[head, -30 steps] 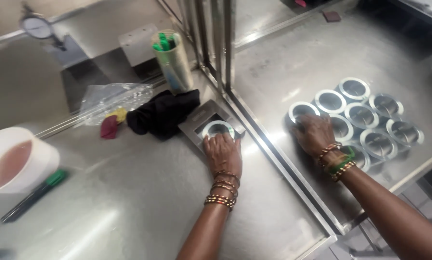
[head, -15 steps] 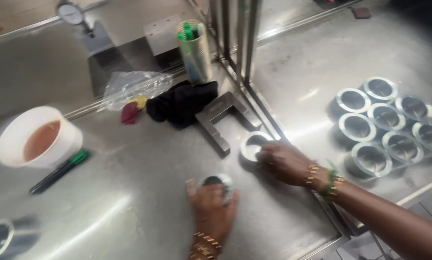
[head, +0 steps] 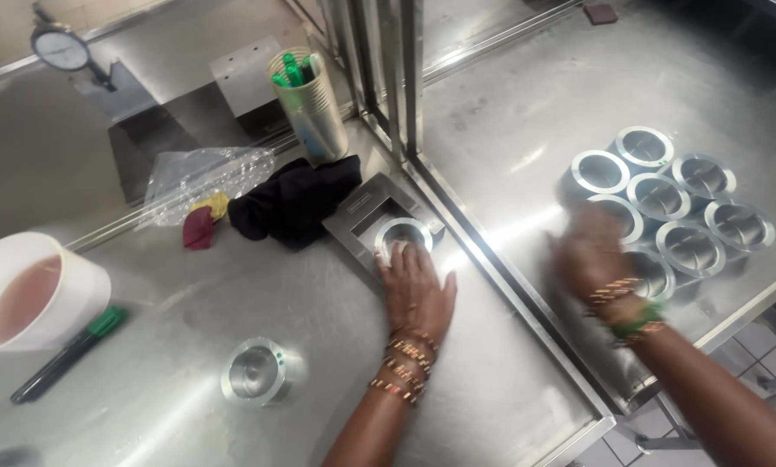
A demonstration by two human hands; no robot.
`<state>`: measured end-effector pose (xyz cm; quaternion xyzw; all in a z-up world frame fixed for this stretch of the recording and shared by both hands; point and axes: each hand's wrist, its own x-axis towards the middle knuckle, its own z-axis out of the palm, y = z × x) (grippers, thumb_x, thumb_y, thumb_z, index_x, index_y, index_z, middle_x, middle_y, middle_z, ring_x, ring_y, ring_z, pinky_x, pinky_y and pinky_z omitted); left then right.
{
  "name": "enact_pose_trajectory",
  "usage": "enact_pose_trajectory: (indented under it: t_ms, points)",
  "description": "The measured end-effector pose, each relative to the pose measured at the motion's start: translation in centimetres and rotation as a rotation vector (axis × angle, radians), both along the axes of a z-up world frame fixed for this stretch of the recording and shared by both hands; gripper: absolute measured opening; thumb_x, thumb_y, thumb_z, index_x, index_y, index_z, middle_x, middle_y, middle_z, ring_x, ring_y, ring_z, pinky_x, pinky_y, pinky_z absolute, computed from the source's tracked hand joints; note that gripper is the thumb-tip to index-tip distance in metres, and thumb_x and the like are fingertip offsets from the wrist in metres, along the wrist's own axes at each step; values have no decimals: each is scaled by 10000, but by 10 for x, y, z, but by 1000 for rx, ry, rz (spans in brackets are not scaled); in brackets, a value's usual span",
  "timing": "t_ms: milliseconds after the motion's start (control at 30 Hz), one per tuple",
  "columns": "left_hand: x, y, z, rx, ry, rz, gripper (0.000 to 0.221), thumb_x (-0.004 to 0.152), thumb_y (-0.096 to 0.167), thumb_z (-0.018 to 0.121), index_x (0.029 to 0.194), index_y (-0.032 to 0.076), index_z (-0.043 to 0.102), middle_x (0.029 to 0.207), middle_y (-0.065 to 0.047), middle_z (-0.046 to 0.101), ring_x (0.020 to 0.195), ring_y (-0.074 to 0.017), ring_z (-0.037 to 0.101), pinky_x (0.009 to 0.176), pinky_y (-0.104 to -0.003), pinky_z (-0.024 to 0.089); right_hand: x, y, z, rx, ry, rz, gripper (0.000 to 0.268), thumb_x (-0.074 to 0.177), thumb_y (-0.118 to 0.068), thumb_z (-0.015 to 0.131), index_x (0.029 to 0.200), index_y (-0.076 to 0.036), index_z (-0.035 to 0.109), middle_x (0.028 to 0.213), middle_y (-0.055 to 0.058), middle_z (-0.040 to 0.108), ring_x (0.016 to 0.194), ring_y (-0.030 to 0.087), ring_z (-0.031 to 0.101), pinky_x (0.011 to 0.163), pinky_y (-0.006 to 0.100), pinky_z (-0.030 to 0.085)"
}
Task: Inspecting metal rings by marking them with a pen, cleaning them, and checking them against a gauge block.
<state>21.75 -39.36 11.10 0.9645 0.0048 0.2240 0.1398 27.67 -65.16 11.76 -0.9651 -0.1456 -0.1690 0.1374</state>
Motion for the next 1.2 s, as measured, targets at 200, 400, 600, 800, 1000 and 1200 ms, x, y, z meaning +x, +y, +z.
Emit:
enact_pose_trajectory:
  t_ms: [200, 400, 600, 800, 1000, 1200]
  points:
    - [-32, -21, -21, -40, 114, -166, 387, 953, 335, 719, 1146, 12, 628, 1113, -167, 673, 1121, -286, 625, 1244, -559, 245, -1, -40, 7, -261, 194, -360, 457, 889, -436, 720, 1140, -59, 656, 1031, 147, 709, 966, 294, 671, 942, 517, 505]
    - [-97, 4, -18, -74, 163, -276, 301, 936, 314, 692, 1087, 54, 673, 1094, -122, 702, 1102, -270, 640, 1206, -651, 176, -27, 3, 52, 129, 479, -182, 254, 946, -357, 679, 1040, -123, 716, 923, 106, 771, 755, 240, 743, 715, 388, 606]
    - [-88, 78, -13, -14, 204, 9, 334, 957, 361, 609, 1129, 84, 681, 1199, -88, 678, 1188, -250, 593, 1188, -728, 93, -48, 90, 51, 74, 341, 538, 111, 889, -203, 698, 852, -104, 728, 845, 37, 724, 711, 153, 658, 718, 304, 581]
    - [-60, 95, 26, 29, 83, 295, 442, 875, 382, 654, 1197, 78, 661, 1186, -150, 652, 1170, -320, 572, 1146, -685, 186, -13, 149, 2, -158, 249, 596, 135, 985, -206, 605, 989, -92, 676, 936, 66, 662, 809, 200, 595, 840, 336, 511]
    - [-17, 36, 16, -82, -87, -48, 379, 908, 254, 654, 1214, 32, 632, 1253, -157, 641, 1281, -314, 536, 1221, -510, 262, -15, 114, 17, 69, 87, 530, 323, 959, 7, 481, 1238, -54, 633, 1252, 142, 634, 1101, 253, 611, 987, 368, 535]
    - [5, -1, -8, 27, 65, -63, 510, 865, 393, 675, 1154, -25, 635, 1130, -191, 653, 1162, -316, 569, 1207, -517, 229, -71, -33, 25, -160, 12, -216, 505, 884, -364, 695, 1236, -8, 627, 1283, 185, 612, 1193, 317, 590, 1068, 505, 459]
